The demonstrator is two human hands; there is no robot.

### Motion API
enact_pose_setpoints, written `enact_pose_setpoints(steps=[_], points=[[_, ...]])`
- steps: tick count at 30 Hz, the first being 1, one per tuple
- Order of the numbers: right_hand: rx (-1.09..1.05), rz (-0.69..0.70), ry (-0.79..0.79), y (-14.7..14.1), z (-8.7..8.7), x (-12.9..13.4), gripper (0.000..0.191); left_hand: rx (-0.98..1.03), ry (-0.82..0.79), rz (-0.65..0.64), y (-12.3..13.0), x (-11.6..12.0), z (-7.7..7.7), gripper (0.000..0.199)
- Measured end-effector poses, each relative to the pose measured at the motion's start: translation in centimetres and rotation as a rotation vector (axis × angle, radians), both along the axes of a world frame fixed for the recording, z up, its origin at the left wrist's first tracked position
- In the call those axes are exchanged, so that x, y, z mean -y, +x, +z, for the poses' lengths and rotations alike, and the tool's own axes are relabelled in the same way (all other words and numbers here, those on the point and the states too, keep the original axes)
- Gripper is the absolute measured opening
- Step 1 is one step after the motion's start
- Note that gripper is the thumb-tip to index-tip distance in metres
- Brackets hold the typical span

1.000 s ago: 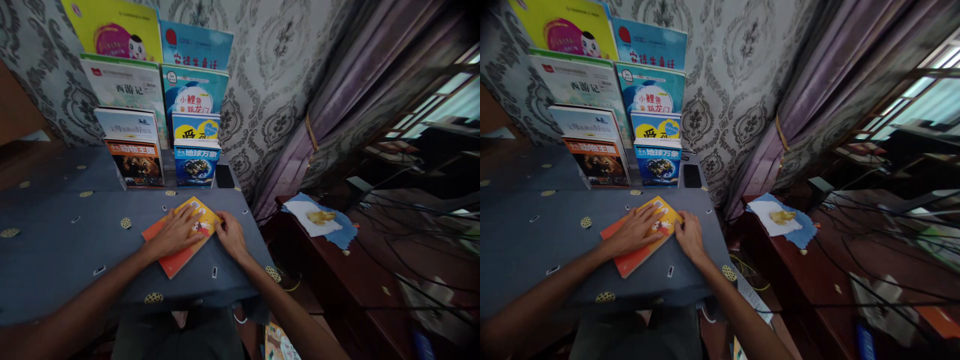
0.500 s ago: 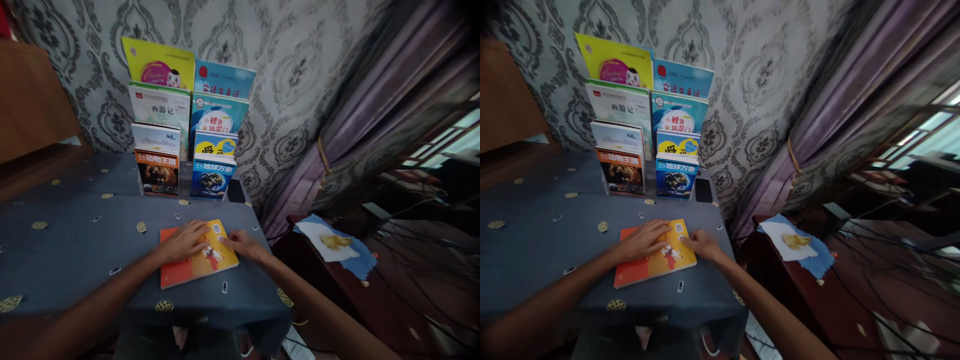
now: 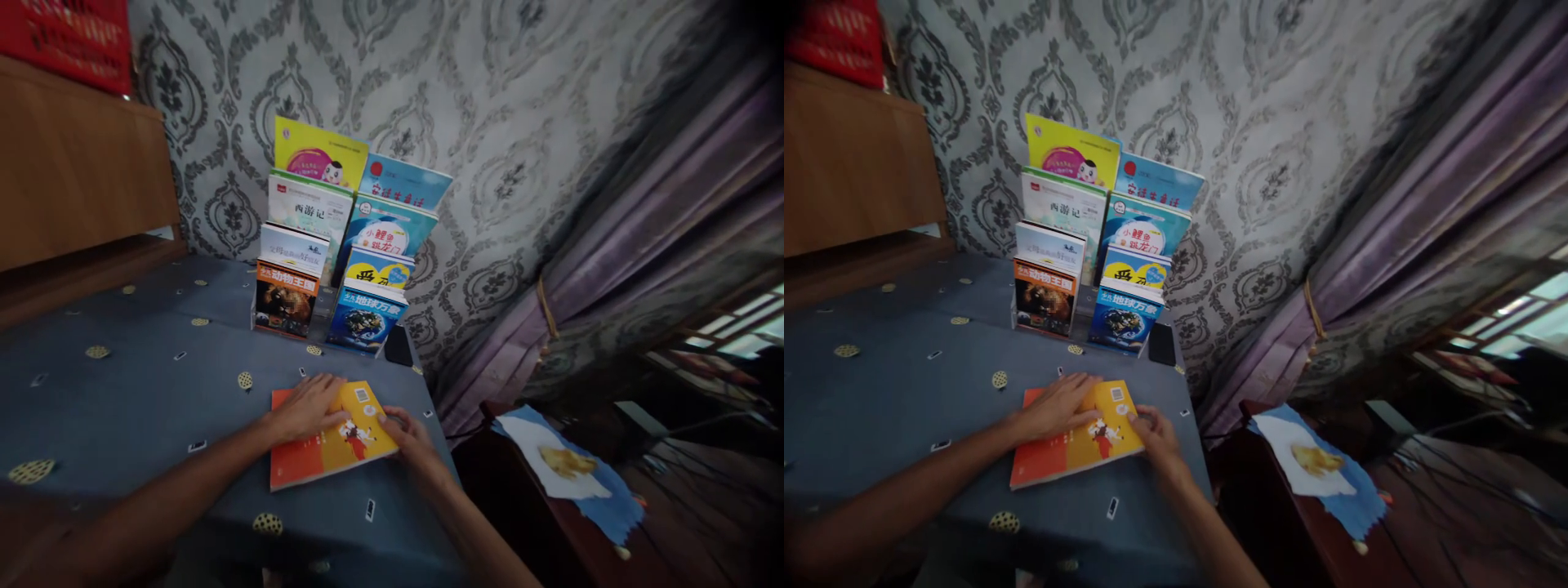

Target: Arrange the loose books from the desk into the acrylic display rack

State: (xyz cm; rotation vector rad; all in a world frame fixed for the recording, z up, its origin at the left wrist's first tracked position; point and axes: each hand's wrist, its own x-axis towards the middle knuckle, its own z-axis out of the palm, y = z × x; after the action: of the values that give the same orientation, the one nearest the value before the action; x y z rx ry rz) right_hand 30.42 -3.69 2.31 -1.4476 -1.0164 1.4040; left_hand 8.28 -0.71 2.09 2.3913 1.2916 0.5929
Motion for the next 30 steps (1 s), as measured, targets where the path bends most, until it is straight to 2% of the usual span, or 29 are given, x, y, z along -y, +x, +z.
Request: enact_pose_setpoints(steps=[7, 12, 17, 19, 23, 27, 30], points=[[0.04, -0.019, 0.332, -1.3, 2.8, -0.5, 0.062, 0.238, -0.099, 0.189, -0.9, -2.2, 0.4, 0.041], [-0.034, -0.105, 0.463, -3.0, 4.5, -1.1, 0.063, 0.675, -0.221, 0.231, -1.4, -3.7, 1.3, 0.052], [-0.098, -0.135, 0.551, -5.0, 5.6, -0.9, 0.057, 1.051, -0.169, 0.288, -1.0, -3.0, 2.6, 0.057], [-0.12, -0.119, 0.573, -5.7, 5.6, -0.3, 0.055, 1.151, -0.162, 0.294, -0.9, -2.9, 2.6, 0.057], [-0.227, -0.121, 0.584, -7.4, 4.5, 0.9, 0.068, 1.254, -0.188, 0.297, -0.9, -3.0, 1.6, 0.057], [-0.281, -0.063, 0.51, -9.1, 2.9, 1.5, 0.049, 1.267, -0.193, 0.324, -1.3, -2.9, 1.3, 0.056], [-0.28, -0.012, 0.491, -9.7, 2.7, 1.8, 0.043, 1.183, -0.155, 0.326, -2.0, -3.0, 2.3, 0.056]])
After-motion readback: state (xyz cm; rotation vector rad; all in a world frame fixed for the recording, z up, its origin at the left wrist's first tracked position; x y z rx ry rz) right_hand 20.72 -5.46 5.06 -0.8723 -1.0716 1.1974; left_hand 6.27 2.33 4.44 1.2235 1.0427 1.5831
